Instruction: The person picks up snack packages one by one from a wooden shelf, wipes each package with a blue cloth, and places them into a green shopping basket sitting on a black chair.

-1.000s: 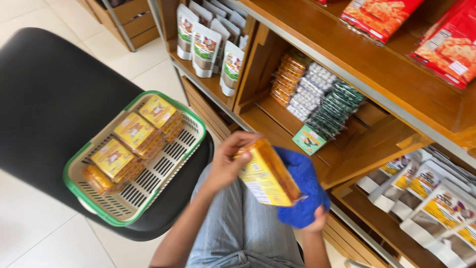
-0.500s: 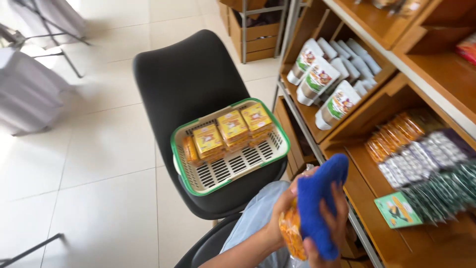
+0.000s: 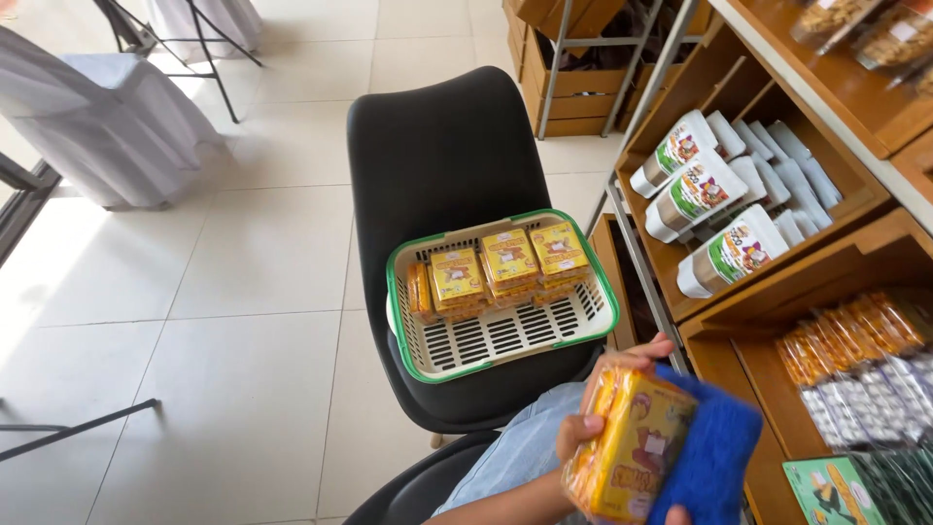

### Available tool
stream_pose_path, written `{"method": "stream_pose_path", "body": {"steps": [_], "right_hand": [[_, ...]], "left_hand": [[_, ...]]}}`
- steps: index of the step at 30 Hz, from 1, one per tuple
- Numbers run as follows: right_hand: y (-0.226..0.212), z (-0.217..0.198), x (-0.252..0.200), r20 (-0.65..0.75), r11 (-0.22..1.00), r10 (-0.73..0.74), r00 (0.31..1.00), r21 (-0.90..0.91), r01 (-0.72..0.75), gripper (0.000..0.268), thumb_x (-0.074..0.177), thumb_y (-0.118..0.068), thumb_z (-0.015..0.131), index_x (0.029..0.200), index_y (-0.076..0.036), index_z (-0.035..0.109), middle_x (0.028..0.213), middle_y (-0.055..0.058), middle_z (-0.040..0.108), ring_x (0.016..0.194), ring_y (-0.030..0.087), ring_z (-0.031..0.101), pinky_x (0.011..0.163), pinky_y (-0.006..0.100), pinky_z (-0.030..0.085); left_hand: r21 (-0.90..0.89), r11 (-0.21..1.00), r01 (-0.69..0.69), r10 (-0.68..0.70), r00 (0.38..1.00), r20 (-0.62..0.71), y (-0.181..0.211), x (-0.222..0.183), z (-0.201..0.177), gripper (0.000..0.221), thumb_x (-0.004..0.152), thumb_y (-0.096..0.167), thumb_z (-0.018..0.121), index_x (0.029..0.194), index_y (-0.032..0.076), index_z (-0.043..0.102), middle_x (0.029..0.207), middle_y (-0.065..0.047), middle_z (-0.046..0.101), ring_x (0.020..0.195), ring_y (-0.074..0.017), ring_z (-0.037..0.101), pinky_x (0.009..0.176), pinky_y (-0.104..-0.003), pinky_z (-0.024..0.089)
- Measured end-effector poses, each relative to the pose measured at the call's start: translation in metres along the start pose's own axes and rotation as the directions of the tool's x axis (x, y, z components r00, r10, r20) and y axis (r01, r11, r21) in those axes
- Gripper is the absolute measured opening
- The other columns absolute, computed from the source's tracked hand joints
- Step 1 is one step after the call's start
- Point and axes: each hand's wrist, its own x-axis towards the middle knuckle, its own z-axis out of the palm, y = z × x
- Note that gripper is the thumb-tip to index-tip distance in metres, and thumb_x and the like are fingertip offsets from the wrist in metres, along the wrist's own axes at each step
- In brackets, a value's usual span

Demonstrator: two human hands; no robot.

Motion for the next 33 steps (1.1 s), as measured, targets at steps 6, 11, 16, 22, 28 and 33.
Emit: {"method": "stream_pose_path", "body": {"steps": [6,11,16,22,28,33], "right_hand": [[-0.008,0.001,0.016,0.091,0.957,-0.155,0.984,-0.232,0.172,0.094,0.093,-0.047,0.067,0.165,0.001,0.03,0.165,0.024,0.037,0.147,0.036,0.043,0.123,0.047,0.034],[-0.016,-0.012,0.024,0.171,0.866,-0.259,0.951,-0.395,0.306,0.094,0.095,-0.048,0.065,0.165,0.003,0.028,0.165,0.025,0.039,0.146,0.036,0.044,0.124,0.047,0.036],[0.023,-0.059,0.001,-0.162,0.991,0.13,0.978,0.01,-0.13,0.09,0.096,-0.053,0.055,0.164,0.001,0.031,0.164,0.02,0.04,0.148,0.036,0.044,0.122,0.047,0.036],[0.055,-0.019,-0.038,-0.236,0.972,-0.066,0.969,-0.235,0.009,0.066,0.105,-0.029,0.047,0.162,-0.003,0.026,0.164,0.017,0.036,0.149,0.035,0.041,0.123,0.049,0.035],[0.058,-0.044,-0.062,-0.002,0.711,0.039,0.999,-0.703,-0.029,0.061,0.098,-0.014,0.056,0.154,0.002,0.036,0.154,0.021,0.044,0.141,0.034,0.046,0.117,0.046,0.036],[0.05,-0.109,-0.077,0.082,0.606,0.374,0.924,-0.776,-0.177,0.065,0.089,-0.018,0.061,0.148,0.003,0.047,0.147,0.023,0.055,0.138,0.032,0.052,0.117,0.043,0.034]], "left_hand": [[0.367,0.9,0.237,-0.255,0.967,0.0,0.011,0.002,0.003,0.082,0.089,0.041,0.054,0.162,0.009,0.032,0.171,-0.016,0.03,0.168,-0.0288,0.012,0.136,-0.045,0.004],[-0.084,0.773,0.629,-0.635,0.762,-0.129,0.031,0.001,0.009,0.099,0.089,0.026,0.067,0.172,0.025,0.012,0.168,-0.005,0.03,0.155,-0.0266,0.029,0.127,-0.044,0.022],[0.037,0.972,0.232,-0.207,0.92,-0.333,0.004,-0.018,0.015,0.106,0.094,-0.001,0.069,0.177,0.018,0.005,0.16,-0.015,0.042,0.145,-0.0284,0.046,0.119,-0.044,0.044],[0.184,0.973,0.139,-0.073,0.942,-0.326,-0.017,-0.032,-0.024,0.111,0.095,0.001,0.068,0.168,0.025,-0.013,0.165,-0.01,0.034,0.15,-0.0252,0.043,0.123,-0.046,0.041],[0.454,0.872,0.185,-0.004,0.929,-0.369,0.004,-0.009,-0.098,0.104,0.096,0.013,0.07,0.167,0.022,-0.006,0.162,-0.015,0.036,0.144,-0.0314,0.047,0.114,-0.047,0.048],[0.376,0.852,0.366,0.016,0.699,-0.715,0.065,0.018,-0.244,0.094,0.082,0.026,0.077,0.153,0.017,0.016,0.138,-0.019,0.05,0.12,-0.0376,0.063,0.088,-0.052,0.06]]}}
